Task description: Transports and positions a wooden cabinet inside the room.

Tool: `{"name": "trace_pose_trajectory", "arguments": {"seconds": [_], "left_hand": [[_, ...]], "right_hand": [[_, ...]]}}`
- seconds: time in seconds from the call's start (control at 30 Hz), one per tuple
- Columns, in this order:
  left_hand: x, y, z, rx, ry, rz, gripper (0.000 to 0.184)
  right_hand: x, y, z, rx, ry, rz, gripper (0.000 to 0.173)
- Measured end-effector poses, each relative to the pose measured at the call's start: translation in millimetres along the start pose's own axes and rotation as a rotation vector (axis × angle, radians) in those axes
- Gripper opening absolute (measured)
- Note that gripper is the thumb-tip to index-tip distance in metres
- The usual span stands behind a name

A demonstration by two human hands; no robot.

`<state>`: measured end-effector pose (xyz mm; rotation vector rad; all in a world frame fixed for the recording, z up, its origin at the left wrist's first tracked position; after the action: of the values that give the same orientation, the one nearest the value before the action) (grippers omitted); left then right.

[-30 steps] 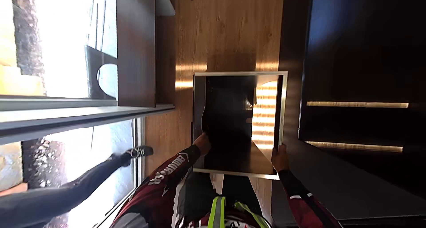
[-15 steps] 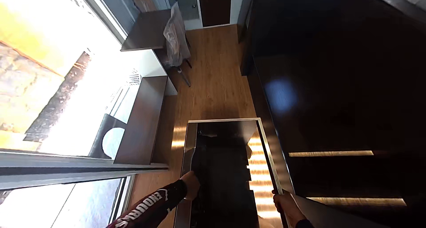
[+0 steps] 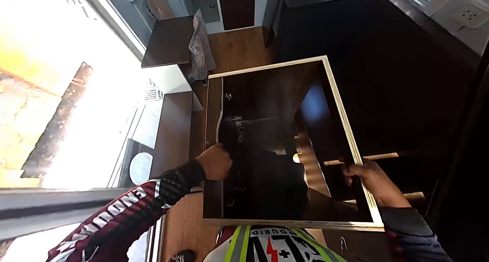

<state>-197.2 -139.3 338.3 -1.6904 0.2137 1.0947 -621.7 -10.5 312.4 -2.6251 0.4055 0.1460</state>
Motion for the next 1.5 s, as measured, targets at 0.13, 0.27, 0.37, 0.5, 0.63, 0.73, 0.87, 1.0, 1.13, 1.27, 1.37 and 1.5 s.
{"name": "trace_pose_trajectory", "arguments": {"seconds": [0.13,0.27,0.37,0.5,0.63,0.73,0.87,1.0,1.13,1.27,1.37,1.5], "left_hand": [[-28.8,15.5,-79.7,-0.012,0.074,0.084,0.046],[-72.9,42.9,-149.7,-0.005,0.138,0.103,0.044],[-101.5,91.5,-216.2,0.011,0.158,0.078,0.041],[-135.4,181.7,-322.4,0.004,0.088,0.055,0.04],[-177.5,246.6,-422.7,0.003,0.004,0.017,0.038],[-202.0,281.3,-496.4,-0.015,-0.007,0.013,0.037],[-233.4,316.8,-602.4,-0.041,-0.031,0.028,0.036],[-255.2,347.2,-711.2,-0.067,-0.018,0.142,0.037],[-319.8,363.7,-804.9,-0.072,0.005,0.214,0.051],[-402.2,403.4,-901.6,-0.036,0.038,0.347,0.053],[-451.4,447.5,-967.4,-0.016,0.045,0.351,0.046],[-507.0,513.8,-1058.3,-0.016,0.018,0.299,0.043]], "right_hand": [[38.9,42.8,-37.1,-0.125,0.058,0.074,0.044],[61.4,102.4,-66.8,-0.159,0.12,0.109,0.045],[81.9,175.0,-86.1,-0.136,0.162,0.122,0.042],[104.7,315.9,-132.9,-0.083,0.181,0.097,0.04],[121.9,452.4,-208.8,-0.05,0.084,0.041,0.041],[149.7,531.9,-257.9,-0.033,0.054,0.011,0.04],[197.6,631.9,-310.6,-0.074,0.06,-0.02,0.043],[251.0,715.1,-381.7,-0.183,0.071,-0.006,0.048],[274.1,790.0,-471.9,-0.256,0.049,-0.006,0.042],[272.8,890.1,-570.4,-0.252,0.046,-0.088,0.024],[269.0,992.9,-612.8,-0.234,0.124,-0.253,0.035],[278.9,1130.9,-676.1,-0.33,0.158,-0.321,0.039]]}}
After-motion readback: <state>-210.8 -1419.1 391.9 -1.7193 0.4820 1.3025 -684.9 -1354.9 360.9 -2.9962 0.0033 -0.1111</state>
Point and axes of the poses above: each hand's wrist, its own y-axis towards the middle knuckle, its own x-axis out of the palm, z = x × y, the point moved 3 cm from there along y, towards the middle knuckle, and after that the axes turned 4 degrees about -x, right-handed, at the moved point
